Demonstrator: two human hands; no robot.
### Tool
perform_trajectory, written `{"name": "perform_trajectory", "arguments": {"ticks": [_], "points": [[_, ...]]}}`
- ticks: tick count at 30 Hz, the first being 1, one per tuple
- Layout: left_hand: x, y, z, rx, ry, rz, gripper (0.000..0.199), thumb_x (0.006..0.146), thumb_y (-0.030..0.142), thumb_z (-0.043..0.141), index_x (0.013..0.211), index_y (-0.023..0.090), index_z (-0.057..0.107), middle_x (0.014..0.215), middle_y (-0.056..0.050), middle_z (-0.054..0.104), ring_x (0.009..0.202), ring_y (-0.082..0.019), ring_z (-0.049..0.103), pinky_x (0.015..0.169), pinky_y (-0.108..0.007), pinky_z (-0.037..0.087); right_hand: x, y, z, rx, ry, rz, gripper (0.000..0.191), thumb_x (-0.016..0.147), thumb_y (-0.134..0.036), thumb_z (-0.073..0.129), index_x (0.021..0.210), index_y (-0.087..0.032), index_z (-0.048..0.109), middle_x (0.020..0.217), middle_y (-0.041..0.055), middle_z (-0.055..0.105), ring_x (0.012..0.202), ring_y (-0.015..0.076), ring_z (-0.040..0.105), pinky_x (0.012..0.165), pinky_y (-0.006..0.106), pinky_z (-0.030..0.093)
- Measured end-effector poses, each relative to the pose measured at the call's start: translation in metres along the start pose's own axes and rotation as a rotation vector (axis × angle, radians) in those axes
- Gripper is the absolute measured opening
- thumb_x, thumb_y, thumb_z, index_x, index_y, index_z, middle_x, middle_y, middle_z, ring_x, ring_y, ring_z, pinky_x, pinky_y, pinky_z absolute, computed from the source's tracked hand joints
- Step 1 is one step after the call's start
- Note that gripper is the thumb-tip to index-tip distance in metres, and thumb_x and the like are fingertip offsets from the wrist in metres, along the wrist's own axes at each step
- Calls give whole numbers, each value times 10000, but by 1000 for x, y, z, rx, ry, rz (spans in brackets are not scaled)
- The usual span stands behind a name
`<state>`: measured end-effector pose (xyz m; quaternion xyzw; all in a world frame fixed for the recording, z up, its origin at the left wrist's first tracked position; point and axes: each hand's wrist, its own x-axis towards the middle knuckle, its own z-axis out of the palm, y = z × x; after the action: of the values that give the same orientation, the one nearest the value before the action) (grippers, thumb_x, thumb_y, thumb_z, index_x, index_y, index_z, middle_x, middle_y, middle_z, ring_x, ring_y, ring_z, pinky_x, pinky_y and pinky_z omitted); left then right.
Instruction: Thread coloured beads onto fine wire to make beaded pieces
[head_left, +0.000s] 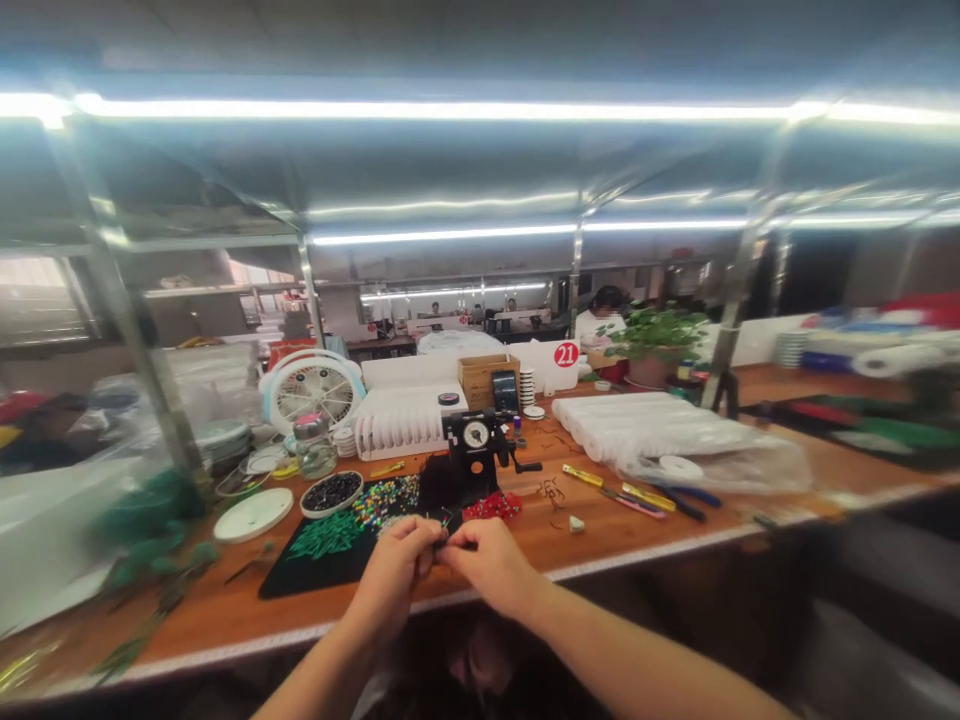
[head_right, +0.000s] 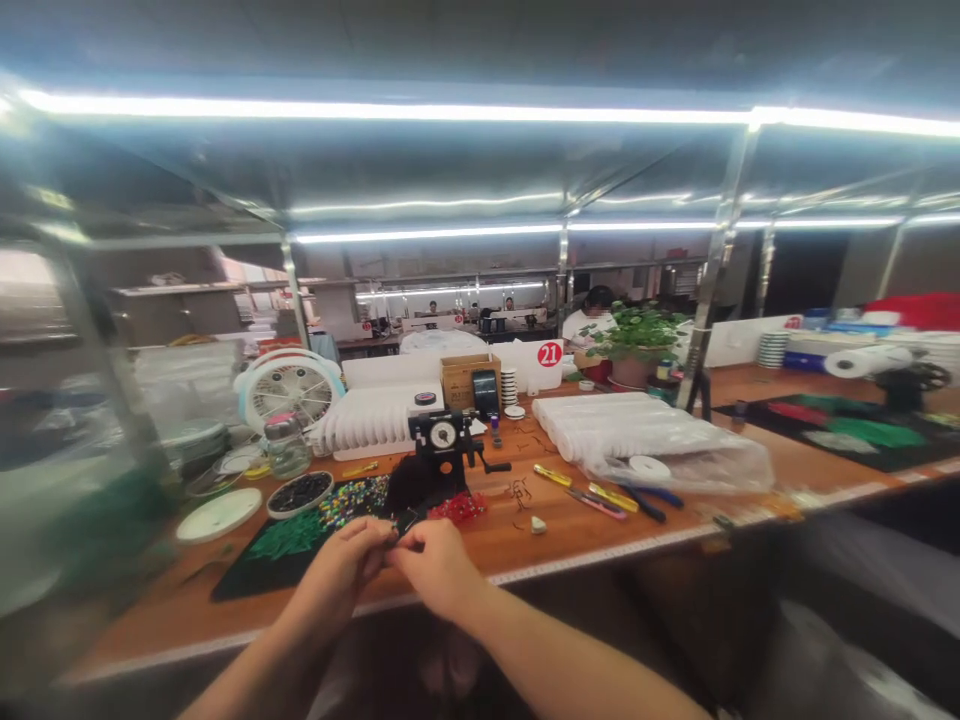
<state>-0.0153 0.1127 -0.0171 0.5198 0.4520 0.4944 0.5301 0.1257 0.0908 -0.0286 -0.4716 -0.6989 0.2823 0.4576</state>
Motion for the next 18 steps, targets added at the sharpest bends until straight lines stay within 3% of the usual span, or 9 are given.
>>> {"name": "perform_trajectory", "arguments": {"ticks": [2, 4, 7, 10, 13, 16, 18], "points": [[0, 0, -1, 19, -15, 6, 191, 638, 326, 618, 598, 159, 534, 390, 92, 335, 374, -57, 242, 412, -203, 156, -6, 1, 3, -80, 73, -137, 153, 794, -126, 565, 658, -151, 630, 667, 14, 574, 660, 147, 531, 603, 241, 407], [-2, 3, -3, 145, -44, 71, 199, 658, 340, 611, 600, 159, 550, 422, 68, 401, 390, -71, 304, 415, -205, 205, -8, 1, 0, -278, 161, -376, 164, 812, -91, 507, 714, -156, 622, 781, 54, 572, 768, 179, 528, 697, 284, 424], [-6, 9, -8, 495, -108, 338, 190, 749, 331, 570, 665, 165, 614, 614, -12, 586, 571, -139, 513, 551, -245, 394, 1, -2, -9, -423, 96, -607, 193, 845, -87, 436, 829, -165, 612, 914, 89, 543, 847, 195, 510, 764, 309, 434], [-7, 7, -11, 833, -106, 677, 215, 851, 251, 457, 762, 180, 638, 857, -68, 631, 801, -182, 584, 730, -293, 451, 22, -5, -16, -320, -4, -459, 175, 839, -69, 436, 834, -160, 586, 901, 69, 530, 783, 163, 521, 732, 282, 439], [-6, -1, -11, 1104, -52, 885, 250, 862, 147, 389, 835, 176, 635, 1019, -106, 615, 832, -190, 601, 730, -305, 463, 44, -4, -19, -222, -51, -288, 171, 797, -35, 479, 735, -163, 573, 739, 16, 555, 693, 144, 535, 648, 250, 431], [-5, -4, -8, 1106, -88, 944, 244, 847, 110, 393, 836, 186, 625, 1045, -92, 631, 850, -183, 608, 765, -303, 458, 52, 0, -20, -179, -88, -246, 188, 750, -14, 522, 651, -166, 572, 591, -26, 542, 569, 120, 525, 546, 215, 405], [-6, -2, -5, 908, -86, 836, 205, 841, 146, 427, 755, 185, 608, 933, -69, 647, 829, -174, 601, 753, -287, 453, 48, 2, -21, -165, -17, -234, 154, 771, -51, 538, 672, -159, 585, 676, 3, 573, 658, 139, 547, 612, 238, 421]]}}
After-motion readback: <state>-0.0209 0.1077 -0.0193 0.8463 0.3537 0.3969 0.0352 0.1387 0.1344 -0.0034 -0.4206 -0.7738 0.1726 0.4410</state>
